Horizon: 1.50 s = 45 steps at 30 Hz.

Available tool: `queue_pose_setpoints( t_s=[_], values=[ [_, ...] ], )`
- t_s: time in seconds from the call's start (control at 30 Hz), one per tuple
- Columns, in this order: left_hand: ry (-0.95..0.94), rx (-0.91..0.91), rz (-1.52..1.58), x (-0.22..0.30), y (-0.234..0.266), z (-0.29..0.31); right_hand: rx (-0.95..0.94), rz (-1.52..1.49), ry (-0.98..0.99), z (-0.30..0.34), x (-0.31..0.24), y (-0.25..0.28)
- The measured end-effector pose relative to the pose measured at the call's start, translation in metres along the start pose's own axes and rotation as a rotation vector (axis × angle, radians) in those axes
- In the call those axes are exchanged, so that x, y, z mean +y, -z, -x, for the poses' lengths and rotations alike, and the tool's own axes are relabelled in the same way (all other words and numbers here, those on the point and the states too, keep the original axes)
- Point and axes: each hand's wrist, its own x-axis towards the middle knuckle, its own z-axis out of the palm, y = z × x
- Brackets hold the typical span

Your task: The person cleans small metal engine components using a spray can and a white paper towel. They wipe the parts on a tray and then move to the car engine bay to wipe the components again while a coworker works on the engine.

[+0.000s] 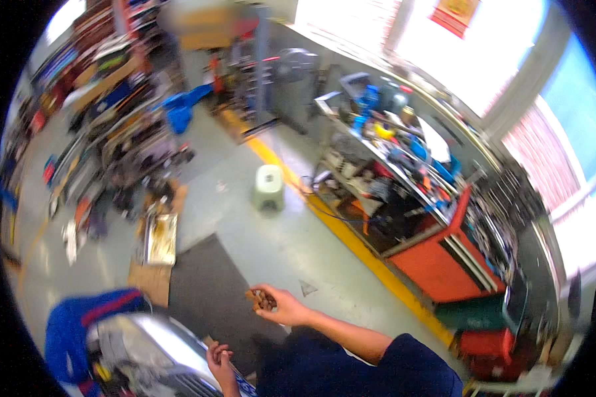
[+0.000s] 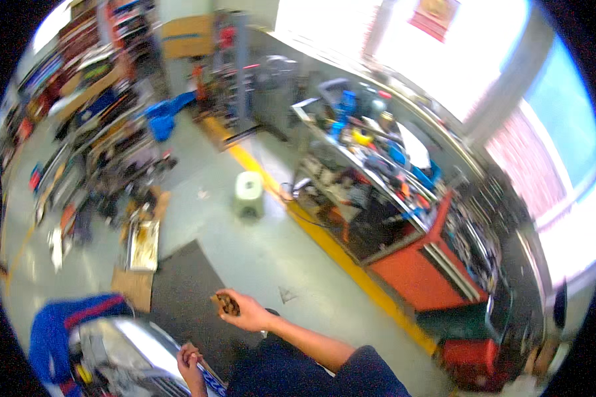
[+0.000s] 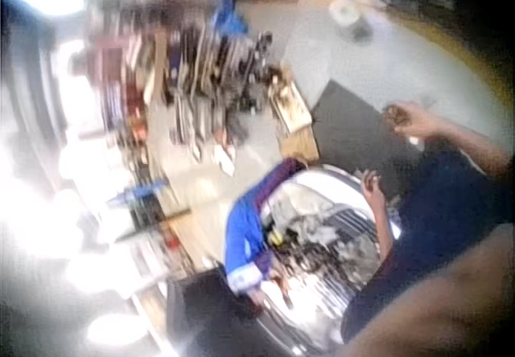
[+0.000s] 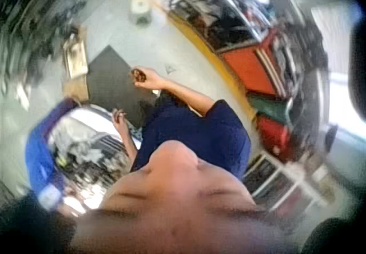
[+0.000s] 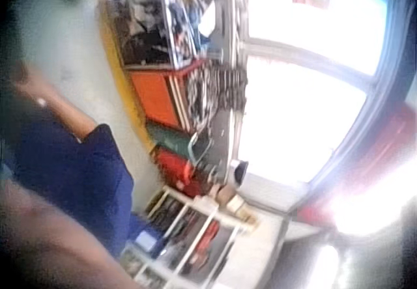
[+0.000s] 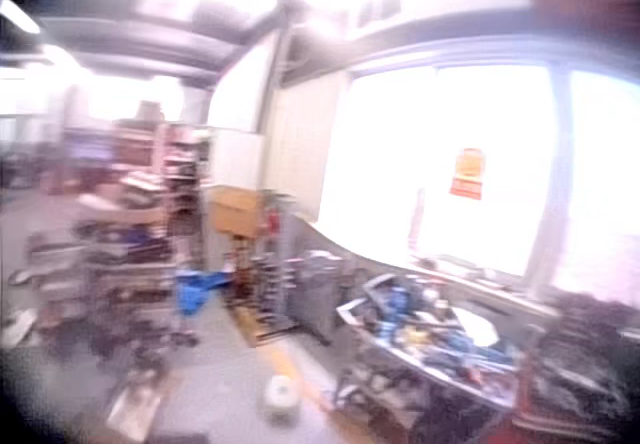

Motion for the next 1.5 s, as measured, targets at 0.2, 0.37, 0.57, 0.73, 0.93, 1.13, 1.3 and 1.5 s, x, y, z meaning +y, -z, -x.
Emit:
queue_pose_setpoints(
  t_s=[0.2, 0.37, 0.57, 0.73, 0.93, 1.13, 1.3, 1.5],
  values=[
    [-0.064, -0.502, -0.363, 0.027, -0.079, -0.07, 0.548, -0.117, -0.233, 0.132, 0.037, 0.046],
    [-0.359, -0.814, -0.61, 0.052, -0.225, -0.084, 0.989, -0.263, -0.316, 0.221, 0.082, 0.077],
    [-0.099, -0.892, -0.529, 0.061, -0.402, -0.06, 1.206, -0.374, -0.314, 0.263, 0.113, 0.157],
    [-0.149, -1.127, -0.533, 0.067, -0.545, -0.029, 1.222, -0.27, -0.362, 0.293, 0.106, 0.261],
    [-0.184, -1.315, -0.456, 0.079, -0.788, -0.05, 1.538, -0.117, -0.29, 0.312, 0.123, 0.346],
    [-0.371, -1.325, -0.41, 0.09, -1.134, -0.064, 1.907, -0.251, -0.544, 0.307, 0.169, 0.354],
    [-0.019, -1.26, -0.311, 0.085, -1.368, -0.132, 2.308, -0.321, -0.498, 0.224, 0.185, 0.354],
    [0.311, -0.964, -0.303, 0.062, -1.467, -0.119, 2.46, -0.489, -0.839, 0.152, 0.154, 0.354]
  ],
)
